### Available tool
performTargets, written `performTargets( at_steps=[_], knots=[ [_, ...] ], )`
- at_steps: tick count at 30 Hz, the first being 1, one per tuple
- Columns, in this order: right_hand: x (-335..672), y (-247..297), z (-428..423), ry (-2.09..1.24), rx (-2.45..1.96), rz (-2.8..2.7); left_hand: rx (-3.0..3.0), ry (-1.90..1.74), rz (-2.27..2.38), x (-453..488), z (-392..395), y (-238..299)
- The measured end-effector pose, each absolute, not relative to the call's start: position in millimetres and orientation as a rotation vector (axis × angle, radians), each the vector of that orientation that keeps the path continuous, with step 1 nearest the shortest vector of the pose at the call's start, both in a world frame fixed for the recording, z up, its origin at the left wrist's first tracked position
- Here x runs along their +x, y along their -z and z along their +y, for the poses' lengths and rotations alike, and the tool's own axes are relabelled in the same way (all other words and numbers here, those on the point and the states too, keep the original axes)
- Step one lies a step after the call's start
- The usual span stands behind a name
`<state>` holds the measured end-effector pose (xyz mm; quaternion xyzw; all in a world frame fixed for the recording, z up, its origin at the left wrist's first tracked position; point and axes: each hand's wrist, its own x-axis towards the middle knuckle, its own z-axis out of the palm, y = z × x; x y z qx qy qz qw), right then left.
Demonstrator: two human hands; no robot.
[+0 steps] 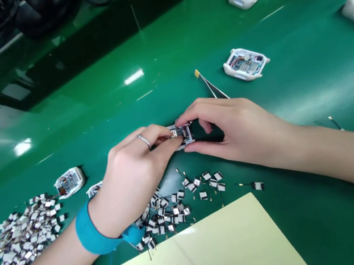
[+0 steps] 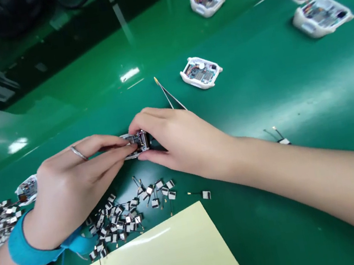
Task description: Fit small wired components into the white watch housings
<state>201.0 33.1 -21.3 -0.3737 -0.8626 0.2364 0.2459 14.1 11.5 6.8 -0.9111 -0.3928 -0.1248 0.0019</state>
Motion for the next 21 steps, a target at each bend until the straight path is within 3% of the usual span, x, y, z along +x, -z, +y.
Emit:
performTargets(
  at_steps=[10,21],
  knots=[
    [201.3,20.1,32.3,-0.614,-0.989,-2.365,-2.851,0.377,-1.414,21.6,9.4,-8.4],
    [201.6,19.5,32.7,-0.640,-1.050,-2.372,-2.800,0.343,-1.221,21.3,8.8,-7.3]
  ],
)
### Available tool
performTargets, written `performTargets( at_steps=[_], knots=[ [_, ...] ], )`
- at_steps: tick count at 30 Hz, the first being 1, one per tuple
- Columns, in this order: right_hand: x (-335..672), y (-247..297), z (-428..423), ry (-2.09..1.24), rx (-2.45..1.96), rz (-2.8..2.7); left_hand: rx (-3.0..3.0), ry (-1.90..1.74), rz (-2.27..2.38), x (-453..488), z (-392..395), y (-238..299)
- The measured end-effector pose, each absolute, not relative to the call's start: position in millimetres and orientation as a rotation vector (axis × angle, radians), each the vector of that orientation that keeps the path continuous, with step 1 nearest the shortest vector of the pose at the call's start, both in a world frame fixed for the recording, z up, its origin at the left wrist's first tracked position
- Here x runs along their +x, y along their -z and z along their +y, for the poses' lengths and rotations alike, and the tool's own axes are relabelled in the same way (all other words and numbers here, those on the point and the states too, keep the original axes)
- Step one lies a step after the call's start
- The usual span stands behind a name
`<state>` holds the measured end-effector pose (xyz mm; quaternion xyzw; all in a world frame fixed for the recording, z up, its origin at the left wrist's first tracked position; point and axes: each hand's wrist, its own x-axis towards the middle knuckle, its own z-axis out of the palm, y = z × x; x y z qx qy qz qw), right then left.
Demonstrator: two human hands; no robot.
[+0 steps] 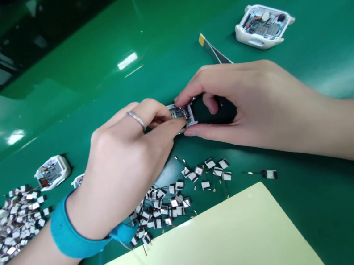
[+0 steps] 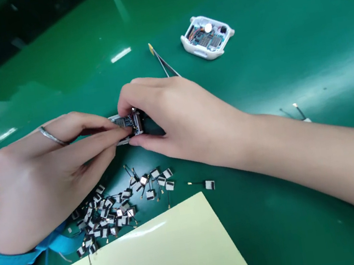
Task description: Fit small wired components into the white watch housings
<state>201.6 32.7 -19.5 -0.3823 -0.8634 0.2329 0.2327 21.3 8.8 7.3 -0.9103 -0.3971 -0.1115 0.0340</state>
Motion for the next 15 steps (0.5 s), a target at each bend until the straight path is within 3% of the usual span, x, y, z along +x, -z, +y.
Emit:
performTargets(
  at_steps=[15],
  knots=[
    [202.1,19.8,32.1,-0.634,-1.100,-2.383,-2.824,0.375,-1.163,20.2,10.2,-5.9]
  ],
)
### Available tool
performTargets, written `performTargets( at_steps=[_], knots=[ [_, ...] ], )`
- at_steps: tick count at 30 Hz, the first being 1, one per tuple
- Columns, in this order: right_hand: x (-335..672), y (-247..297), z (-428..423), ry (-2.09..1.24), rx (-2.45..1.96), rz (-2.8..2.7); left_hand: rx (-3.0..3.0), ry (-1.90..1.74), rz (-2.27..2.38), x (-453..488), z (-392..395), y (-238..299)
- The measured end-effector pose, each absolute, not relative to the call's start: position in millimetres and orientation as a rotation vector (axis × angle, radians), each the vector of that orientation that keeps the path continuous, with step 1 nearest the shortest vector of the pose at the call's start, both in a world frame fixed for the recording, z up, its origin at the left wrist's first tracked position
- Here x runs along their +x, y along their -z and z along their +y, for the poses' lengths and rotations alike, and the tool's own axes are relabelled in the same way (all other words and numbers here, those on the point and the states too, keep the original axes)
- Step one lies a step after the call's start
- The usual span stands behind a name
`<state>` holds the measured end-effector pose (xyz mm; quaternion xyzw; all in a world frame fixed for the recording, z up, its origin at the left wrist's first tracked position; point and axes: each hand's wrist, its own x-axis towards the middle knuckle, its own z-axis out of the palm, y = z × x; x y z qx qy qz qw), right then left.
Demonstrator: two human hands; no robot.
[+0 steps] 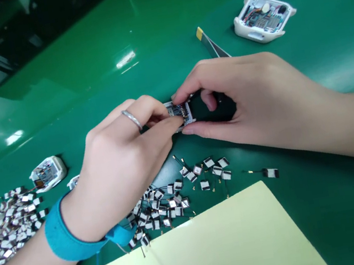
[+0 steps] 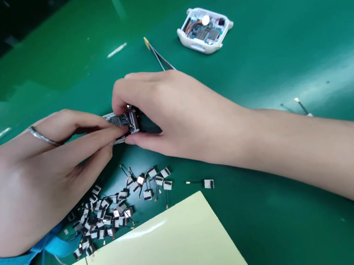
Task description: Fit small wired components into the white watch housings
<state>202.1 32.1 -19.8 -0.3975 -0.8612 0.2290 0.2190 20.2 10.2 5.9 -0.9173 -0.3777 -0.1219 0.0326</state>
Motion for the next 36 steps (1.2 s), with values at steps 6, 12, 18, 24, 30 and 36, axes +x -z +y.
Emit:
performTargets(
  at_steps=[6,12,18,24,30,36],
  knots=[
    [201.3,19.0,32.2,-0.603,-1.061,-2.395,-2.823,0.367,-1.150,19.7,9.3,-5.8],
    [201.7,17.9,31.4,-0.662,-1.115,-2.377,-2.818,0.370,-1.158,19.9,9.8,-5.1],
    [200.9,18.7,31.5,-0.639,-1.091,-2.388,-2.819,0.364,-1.161,20.6,10.6,-4.6],
    [207.0,19.6,32.5,-0.628,-1.004,-2.410,-2.838,0.370,-1.163,20.0,10.2,-5.3],
    [218.3,7.1,35.8,-0.367,-1.052,-2.500,-2.849,0.327,-1.134,17.0,13.1,-2.6],
    [213.0,-8.8,26.9,-0.203,-0.954,-2.314,-2.889,0.332,-1.085,14.7,13.6,-0.7]
  ],
)
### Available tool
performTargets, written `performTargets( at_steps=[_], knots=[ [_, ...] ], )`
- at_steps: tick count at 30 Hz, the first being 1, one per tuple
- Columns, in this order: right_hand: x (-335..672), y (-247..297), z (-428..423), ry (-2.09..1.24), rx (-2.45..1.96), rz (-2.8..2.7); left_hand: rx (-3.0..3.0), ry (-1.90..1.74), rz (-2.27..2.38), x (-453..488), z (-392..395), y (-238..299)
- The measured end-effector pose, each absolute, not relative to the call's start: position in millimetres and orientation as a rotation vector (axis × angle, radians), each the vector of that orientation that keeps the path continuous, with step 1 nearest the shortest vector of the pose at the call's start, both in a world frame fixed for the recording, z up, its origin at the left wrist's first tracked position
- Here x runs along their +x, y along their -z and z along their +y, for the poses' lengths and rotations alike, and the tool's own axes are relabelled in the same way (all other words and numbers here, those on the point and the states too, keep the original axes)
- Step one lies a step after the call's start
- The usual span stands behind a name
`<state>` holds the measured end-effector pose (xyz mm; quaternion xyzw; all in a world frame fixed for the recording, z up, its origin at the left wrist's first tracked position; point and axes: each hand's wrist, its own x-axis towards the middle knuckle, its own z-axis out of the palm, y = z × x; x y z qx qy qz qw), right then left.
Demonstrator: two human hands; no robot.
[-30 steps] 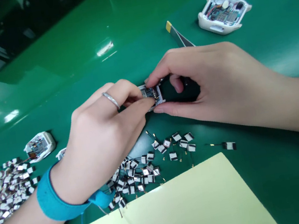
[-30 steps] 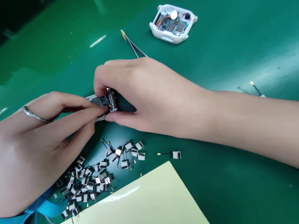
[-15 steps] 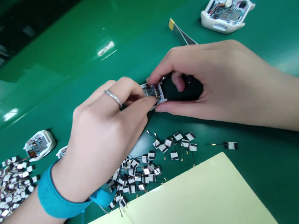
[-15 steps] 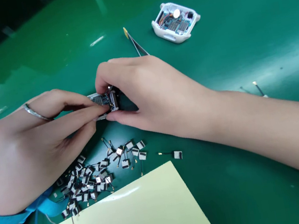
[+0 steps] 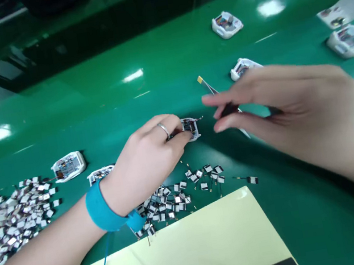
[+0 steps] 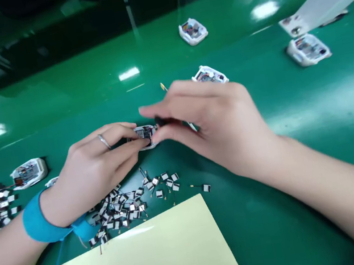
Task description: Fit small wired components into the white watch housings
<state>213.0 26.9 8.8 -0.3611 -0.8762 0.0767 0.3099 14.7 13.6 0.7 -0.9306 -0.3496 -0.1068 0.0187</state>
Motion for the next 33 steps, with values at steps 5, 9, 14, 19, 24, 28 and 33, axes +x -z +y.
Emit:
performTargets(
  at_steps=[5,9,14,19,24,28,33],
  knots=[
    [198.2,3.2,22.8,-0.264,-0.894,-2.077,-2.881,0.380,-1.027,13.4,13.2,0.3],
    [193.8,13.1,23.6,-0.293,-0.898,-2.048,-2.889,0.405,-1.011,11.9,13.0,1.5],
    [192.8,17.2,23.6,-0.277,-0.852,-2.042,-2.880,0.419,-1.009,11.6,12.8,2.6],
    [190.4,17.4,22.8,-0.214,-0.813,-2.080,-2.873,0.380,-1.021,12.1,12.7,3.6],
    [188.5,19.6,21.1,-0.190,-0.824,-2.085,-2.862,0.386,-1.034,11.9,12.6,3.8],
    [188.2,23.2,23.6,-0.331,-0.870,-2.040,-2.849,0.384,-1.024,12.6,12.3,4.0],
    [189.8,24.3,26.3,-0.449,-0.847,-2.052,-2.845,0.380,-1.026,12.6,12.4,4.1]
  ],
)
